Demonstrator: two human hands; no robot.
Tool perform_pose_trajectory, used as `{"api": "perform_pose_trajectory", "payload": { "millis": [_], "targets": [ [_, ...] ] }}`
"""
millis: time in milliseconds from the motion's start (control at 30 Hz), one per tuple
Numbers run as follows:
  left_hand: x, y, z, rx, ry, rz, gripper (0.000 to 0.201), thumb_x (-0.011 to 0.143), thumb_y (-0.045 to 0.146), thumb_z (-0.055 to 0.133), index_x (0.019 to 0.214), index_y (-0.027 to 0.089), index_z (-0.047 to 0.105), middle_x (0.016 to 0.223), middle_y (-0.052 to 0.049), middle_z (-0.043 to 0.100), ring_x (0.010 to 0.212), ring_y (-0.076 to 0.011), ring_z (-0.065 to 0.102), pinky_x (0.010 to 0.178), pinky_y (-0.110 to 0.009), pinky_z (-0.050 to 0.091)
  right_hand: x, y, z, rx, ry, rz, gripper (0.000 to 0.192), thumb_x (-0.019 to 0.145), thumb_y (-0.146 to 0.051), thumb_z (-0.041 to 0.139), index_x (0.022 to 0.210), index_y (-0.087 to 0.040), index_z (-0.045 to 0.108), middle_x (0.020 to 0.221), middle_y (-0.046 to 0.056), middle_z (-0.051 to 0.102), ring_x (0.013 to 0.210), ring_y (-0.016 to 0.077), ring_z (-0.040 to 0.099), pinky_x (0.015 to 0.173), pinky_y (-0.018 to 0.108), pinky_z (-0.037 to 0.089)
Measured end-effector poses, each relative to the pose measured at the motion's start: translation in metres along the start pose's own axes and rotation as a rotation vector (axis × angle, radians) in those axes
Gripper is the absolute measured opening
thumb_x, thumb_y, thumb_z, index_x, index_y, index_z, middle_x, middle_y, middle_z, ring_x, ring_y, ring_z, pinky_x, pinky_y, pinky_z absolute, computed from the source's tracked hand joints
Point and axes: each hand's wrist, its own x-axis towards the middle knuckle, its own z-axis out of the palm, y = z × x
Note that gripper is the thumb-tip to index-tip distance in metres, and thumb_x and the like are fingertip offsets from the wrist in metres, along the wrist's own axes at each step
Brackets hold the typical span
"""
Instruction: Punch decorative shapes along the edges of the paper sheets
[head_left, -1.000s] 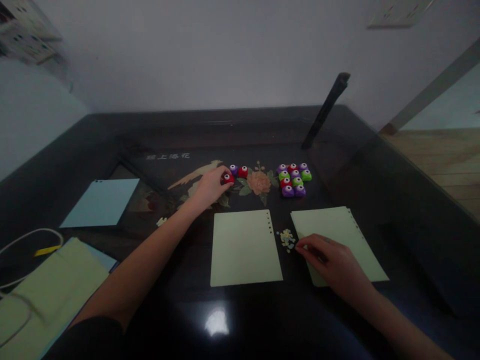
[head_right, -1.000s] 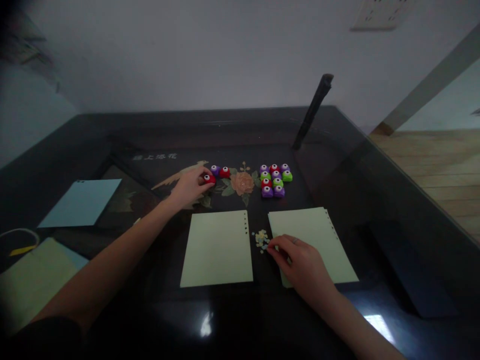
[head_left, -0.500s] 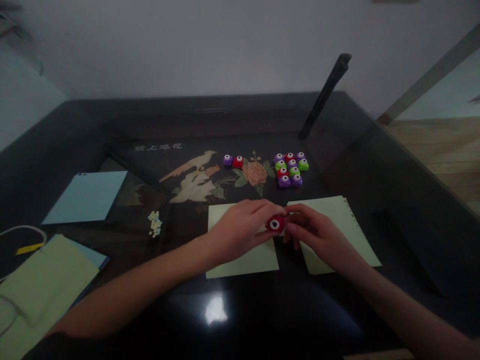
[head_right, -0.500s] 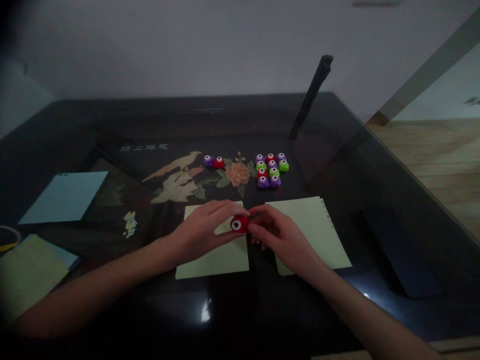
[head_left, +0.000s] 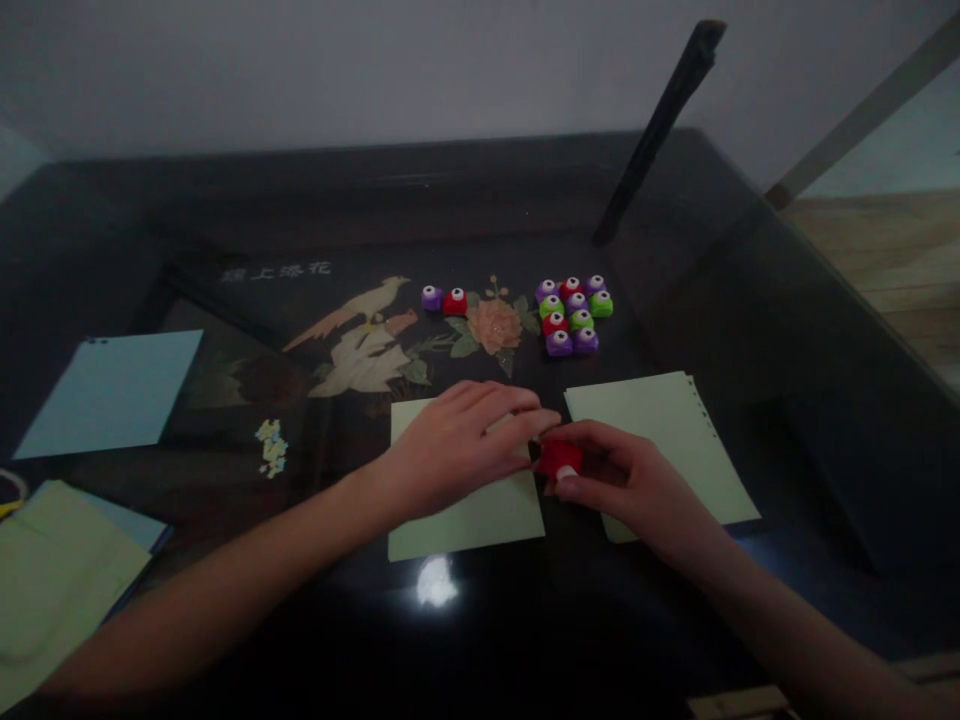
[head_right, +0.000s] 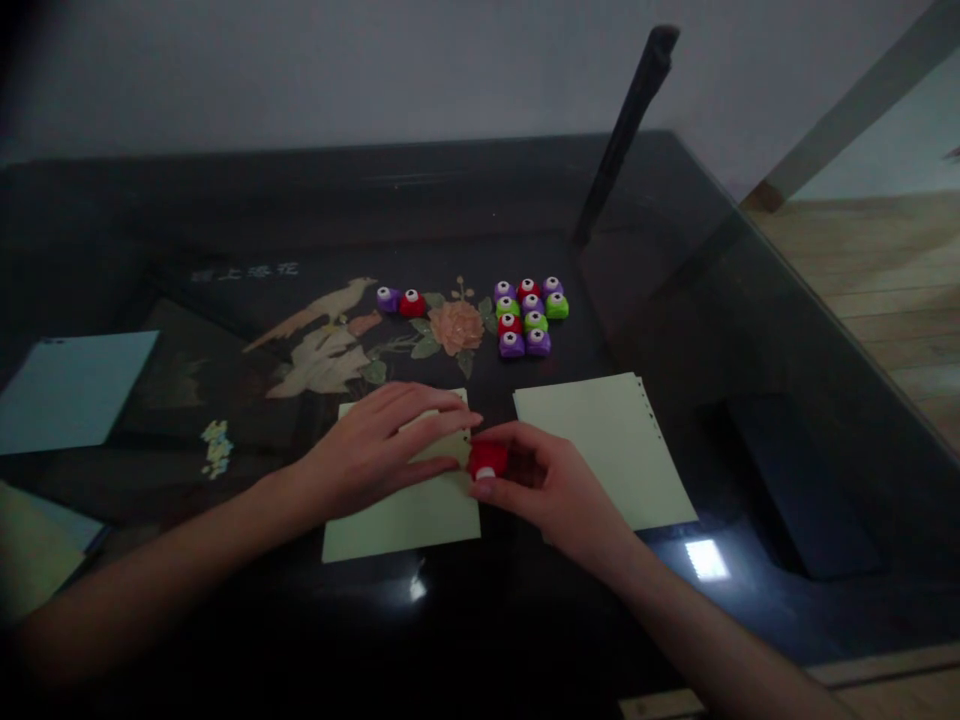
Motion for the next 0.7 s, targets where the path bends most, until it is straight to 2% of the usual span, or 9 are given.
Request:
{"api": "perform_pose_trajectory", "payload": {
  "millis": [100,167,267,333,467,700],
  "targets": [
    [0.001,-0.012,0.003,0.108,-0.069,-0.266,0.046,0.086,0.034,0.065,0.126,0.018,0.050,0.125,-0.011,0.060,0.114,-0.0271,0.054,0.093,-0.040,0.045,0.000,-0.002,-0.007,-0.039,0.022,-0.027,0.033,0.072,-0.032,0.076,0.101,-0.021,0.066,0.093,0.004,0.073,0.078,0.0170,0.070,0.079,0.034,0.057],
    [-0.001,-0.014,0.011,0.164,-0.119,-0.365,0.062,0.082,0.043,0.068,0.132,0.013,0.047,0.133,-0.015,0.055,0.120,-0.0320,0.050,0.096,-0.044,0.043,0.000,-0.004,-0.009,-0.057,0.037,-0.040,0.033,0.072,-0.032,0.076,0.101,-0.021,0.066,0.093,0.004,0.073,0.079,0.0173,0.070,0.079,0.034,0.057],
    [-0.004,-0.014,0.024,0.212,-0.146,-0.372,0.081,0.077,0.055,0.069,0.139,0.011,0.042,0.144,-0.019,0.046,0.126,-0.0364,0.044,0.100,-0.048,0.038,0.000,-0.005,-0.010,-0.084,0.044,-0.035,0.034,0.073,-0.033,0.076,0.102,-0.021,0.066,0.094,0.005,0.074,0.080,0.0179,0.070,0.079,0.034,0.057],
    [-0.005,-0.014,0.029,0.218,-0.151,-0.363,0.083,0.075,0.059,0.069,0.139,0.013,0.043,0.147,-0.018,0.042,0.127,-0.0378,0.042,0.100,-0.049,0.037,-0.001,-0.005,-0.009,-0.098,0.034,-0.024,0.034,0.073,-0.033,0.076,0.104,-0.021,0.066,0.095,0.006,0.074,0.082,0.0182,0.070,0.080,0.035,0.057],
    [-0.005,-0.017,0.029,0.194,-0.157,-0.332,0.075,0.075,0.056,0.070,0.135,0.016,0.049,0.146,-0.015,0.045,0.126,-0.0365,0.042,0.097,-0.048,0.037,-0.001,-0.004,-0.008,-0.110,0.027,-0.018,0.035,0.073,-0.034,0.075,0.104,-0.021,0.066,0.096,0.006,0.074,0.084,0.0192,0.070,0.082,0.036,0.057],
    [-0.001,-0.015,0.024,0.099,-0.120,-0.323,0.061,0.072,0.046,0.077,0.121,0.017,0.054,0.130,-0.012,0.057,0.117,-0.0313,0.049,0.092,-0.042,0.038,-0.001,-0.005,-0.009,-0.129,0.045,-0.057,0.035,0.073,-0.034,0.076,0.104,-0.021,0.066,0.097,0.006,0.073,0.085,0.0199,0.070,0.081,0.036,0.057]
  ]
}}
